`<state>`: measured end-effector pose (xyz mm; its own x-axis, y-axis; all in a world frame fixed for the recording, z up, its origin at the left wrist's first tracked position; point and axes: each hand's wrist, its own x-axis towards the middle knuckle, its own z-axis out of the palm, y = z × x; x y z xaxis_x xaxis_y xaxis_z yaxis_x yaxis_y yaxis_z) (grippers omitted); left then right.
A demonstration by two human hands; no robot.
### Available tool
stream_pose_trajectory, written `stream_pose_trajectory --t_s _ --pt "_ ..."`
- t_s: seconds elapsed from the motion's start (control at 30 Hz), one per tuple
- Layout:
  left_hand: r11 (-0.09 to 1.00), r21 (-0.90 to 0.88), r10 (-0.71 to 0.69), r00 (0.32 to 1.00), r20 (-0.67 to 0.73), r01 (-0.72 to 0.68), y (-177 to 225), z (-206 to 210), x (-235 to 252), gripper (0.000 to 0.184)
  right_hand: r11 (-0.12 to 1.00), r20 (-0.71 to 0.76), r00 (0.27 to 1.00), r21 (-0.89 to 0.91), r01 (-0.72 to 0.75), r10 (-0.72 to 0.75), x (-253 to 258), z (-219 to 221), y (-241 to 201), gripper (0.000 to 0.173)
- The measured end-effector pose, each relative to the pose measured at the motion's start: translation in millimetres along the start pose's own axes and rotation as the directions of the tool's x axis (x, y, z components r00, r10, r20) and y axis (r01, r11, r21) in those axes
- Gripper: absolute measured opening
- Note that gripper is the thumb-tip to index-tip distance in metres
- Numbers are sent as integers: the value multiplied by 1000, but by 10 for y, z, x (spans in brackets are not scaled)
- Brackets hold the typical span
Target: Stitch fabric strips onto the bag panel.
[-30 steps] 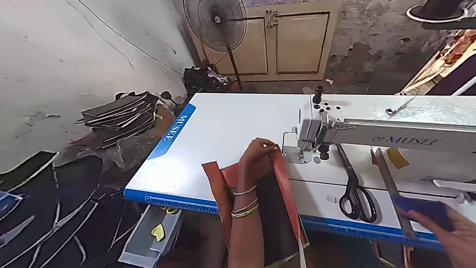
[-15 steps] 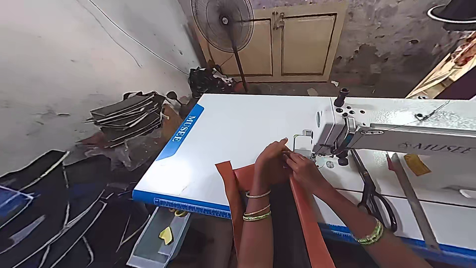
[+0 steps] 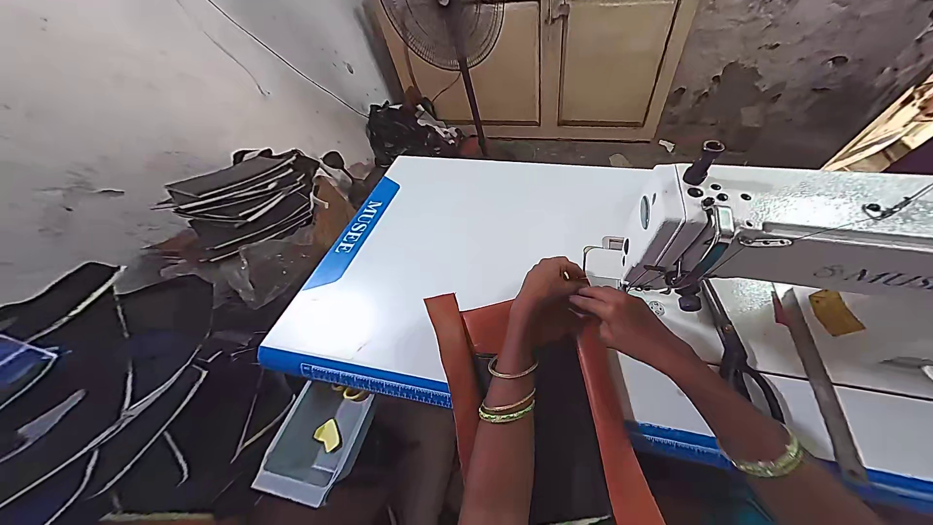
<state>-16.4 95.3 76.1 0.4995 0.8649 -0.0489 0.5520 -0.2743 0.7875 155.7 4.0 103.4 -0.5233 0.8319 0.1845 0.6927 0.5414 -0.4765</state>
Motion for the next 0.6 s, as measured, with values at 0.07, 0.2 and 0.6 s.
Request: stream_pose_trajectory --t_s 0.07,0.2,0.6 --pt "997 59 -55 997 -51 58 28 -2 -9 16 999 139 990 -29 -30 34 161 -15 25 43" --pt "989 119 -73 986 -148 91 12 25 -21 9 997 187 982 -63 44 -31 200 44 70 42" --pt "985 143 -72 988 -139 92 -35 -75 61 16 931 -79 947 -223 288 -312 -1349 327 -248 34"
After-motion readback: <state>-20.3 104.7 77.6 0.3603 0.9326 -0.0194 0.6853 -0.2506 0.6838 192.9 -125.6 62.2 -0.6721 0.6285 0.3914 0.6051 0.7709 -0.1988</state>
